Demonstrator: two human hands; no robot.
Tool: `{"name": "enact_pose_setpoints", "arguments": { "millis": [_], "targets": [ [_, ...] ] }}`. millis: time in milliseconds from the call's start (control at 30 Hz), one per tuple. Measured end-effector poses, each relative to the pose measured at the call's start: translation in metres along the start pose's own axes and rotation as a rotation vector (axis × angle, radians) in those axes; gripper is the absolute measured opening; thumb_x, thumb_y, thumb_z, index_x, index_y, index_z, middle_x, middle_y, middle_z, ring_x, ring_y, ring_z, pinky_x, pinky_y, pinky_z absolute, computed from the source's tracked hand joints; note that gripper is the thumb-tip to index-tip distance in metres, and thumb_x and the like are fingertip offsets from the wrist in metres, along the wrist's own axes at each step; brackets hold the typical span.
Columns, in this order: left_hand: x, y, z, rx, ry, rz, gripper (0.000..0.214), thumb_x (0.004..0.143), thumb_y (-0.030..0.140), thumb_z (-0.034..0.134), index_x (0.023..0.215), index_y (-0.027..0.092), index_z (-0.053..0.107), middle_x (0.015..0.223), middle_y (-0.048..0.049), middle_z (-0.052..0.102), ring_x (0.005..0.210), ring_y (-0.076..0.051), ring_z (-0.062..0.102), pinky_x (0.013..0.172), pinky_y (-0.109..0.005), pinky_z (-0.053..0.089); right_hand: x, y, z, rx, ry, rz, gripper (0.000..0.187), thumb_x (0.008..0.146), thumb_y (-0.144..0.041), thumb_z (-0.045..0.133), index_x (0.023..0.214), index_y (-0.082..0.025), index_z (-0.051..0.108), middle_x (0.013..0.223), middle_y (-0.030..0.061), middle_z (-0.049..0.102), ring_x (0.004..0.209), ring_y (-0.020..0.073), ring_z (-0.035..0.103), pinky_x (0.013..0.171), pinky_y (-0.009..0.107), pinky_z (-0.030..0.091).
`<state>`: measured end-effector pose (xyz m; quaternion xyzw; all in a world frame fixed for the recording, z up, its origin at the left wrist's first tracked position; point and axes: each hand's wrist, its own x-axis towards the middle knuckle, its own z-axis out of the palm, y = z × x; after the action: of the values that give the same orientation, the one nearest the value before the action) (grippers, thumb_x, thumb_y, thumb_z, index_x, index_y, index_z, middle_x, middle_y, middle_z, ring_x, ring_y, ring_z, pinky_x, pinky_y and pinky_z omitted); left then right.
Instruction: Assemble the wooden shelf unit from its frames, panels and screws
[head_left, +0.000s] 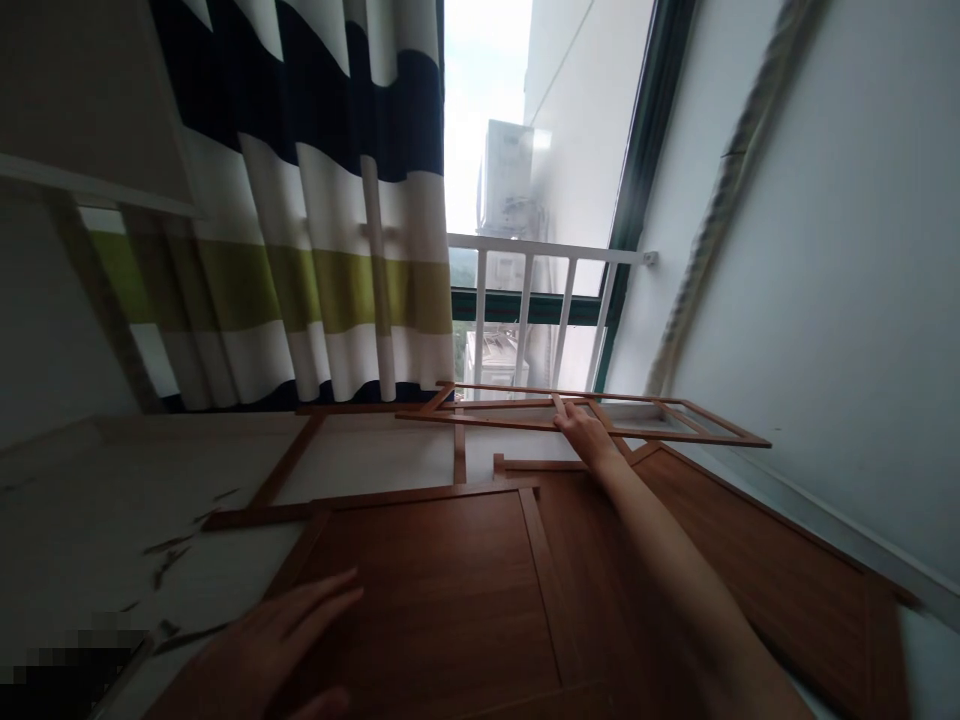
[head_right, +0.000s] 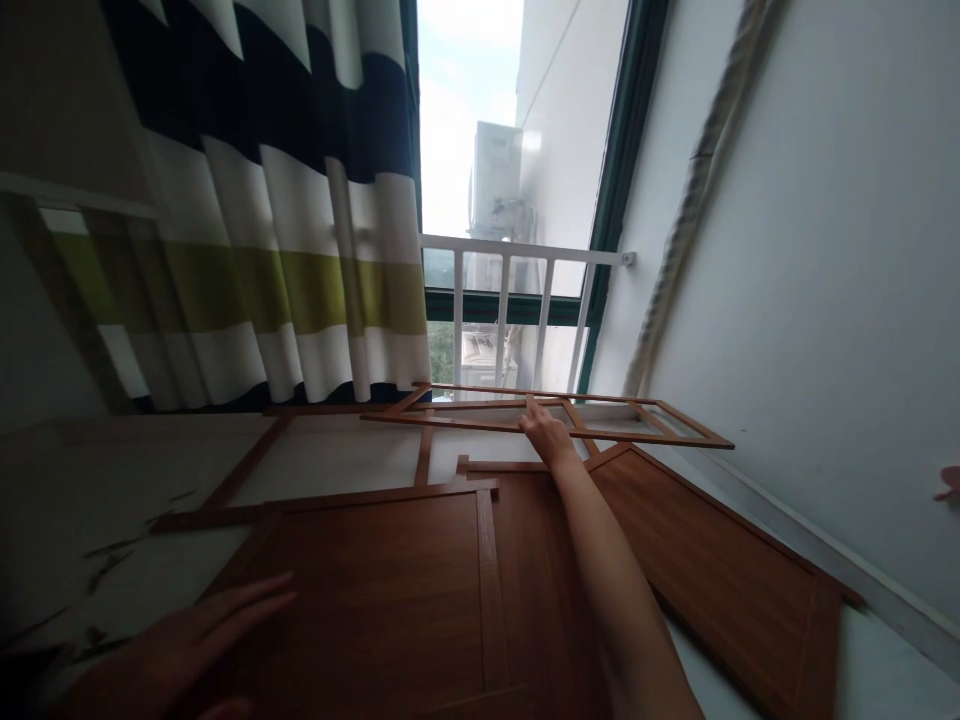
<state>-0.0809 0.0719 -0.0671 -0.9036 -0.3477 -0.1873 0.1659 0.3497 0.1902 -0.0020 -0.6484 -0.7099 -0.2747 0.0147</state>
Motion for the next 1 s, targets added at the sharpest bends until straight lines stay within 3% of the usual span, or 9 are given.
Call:
{"name": "enact_pose_setpoints", "arguments": {
  "millis": [100,233,333,500,633,1000],
  "targets": [
    [0.058,-0.007,-0.003,-0.054,-0.126,-0.145,0.042,0.079,0.050,0.043,0.113,0.028,0.056,0.124,-0.0032,0.053,0.110,-0.023,0.051,0.093,-0.037,0.040,0.004,0.001,0.003,-0.003,-0.020,0.013,0.027,0.088,-0.026,0.049,0.112,-0.015,0.049,0.117,0.0084,0.046,0.099,0.0195,0.050,0.080,0.037,0.047],
    [0.124,-0.017,0.019,-0.135,-0.300,-0.354,0.060,0.079,0.056,0.035,0.119,0.013,0.050,0.127,-0.0157,0.048,0.118,-0.030,0.043,0.099,-0.046,0.028,0.001,0.000,0.003,-0.010,-0.075,0.008,0.027,0.089,-0.029,0.048,0.112,-0.014,0.049,0.110,0.0074,0.050,0.094,0.0182,0.052,0.077,0.036,0.048],
    [0.151,-0.019,0.032,-0.181,-0.331,-0.426,0.070,0.075,0.066,0.031,0.112,0.011,0.054,0.115,-0.0188,0.055,0.105,-0.032,0.052,0.089,-0.043,0.037,-0.004,0.000,0.003,-0.015,-0.121,0.010,0.028,0.089,-0.031,0.048,0.111,-0.014,0.049,0.103,0.0064,0.053,0.088,0.0164,0.054,0.073,0.034,0.049],
    [0.169,0.002,0.036,-0.202,-0.287,-0.388,0.067,0.072,0.071,0.026,0.080,0.016,0.061,0.091,-0.0132,0.063,0.086,-0.028,0.058,0.074,-0.036,0.041,-0.007,-0.001,0.007,-0.018,-0.158,0.020,0.030,0.090,-0.034,0.046,0.112,-0.014,0.049,0.100,0.0062,0.054,0.086,0.0159,0.055,0.072,0.034,0.049],
    [0.174,0.016,0.039,-0.211,-0.287,-0.412,0.071,0.067,0.076,0.026,0.076,0.015,0.060,0.091,-0.0152,0.062,0.084,-0.030,0.058,0.070,-0.035,0.041,-0.009,-0.005,0.010,-0.006,-0.179,0.031,0.032,0.090,-0.036,0.045,0.113,-0.014,0.048,0.100,0.0065,0.054,0.087,0.0166,0.055,0.073,0.034,0.049],
    [0.170,0.020,0.040,-0.260,-0.391,-0.471,0.076,0.064,0.081,0.018,0.064,0.017,0.060,0.077,-0.0114,0.064,0.072,-0.028,0.060,0.060,-0.033,0.040,-0.009,-0.010,0.011,0.072,-0.195,0.079,0.039,0.088,-0.044,0.045,0.114,-0.014,0.048,0.104,0.0076,0.052,0.093,0.0187,0.052,0.078,0.037,0.046]
  ]
}}
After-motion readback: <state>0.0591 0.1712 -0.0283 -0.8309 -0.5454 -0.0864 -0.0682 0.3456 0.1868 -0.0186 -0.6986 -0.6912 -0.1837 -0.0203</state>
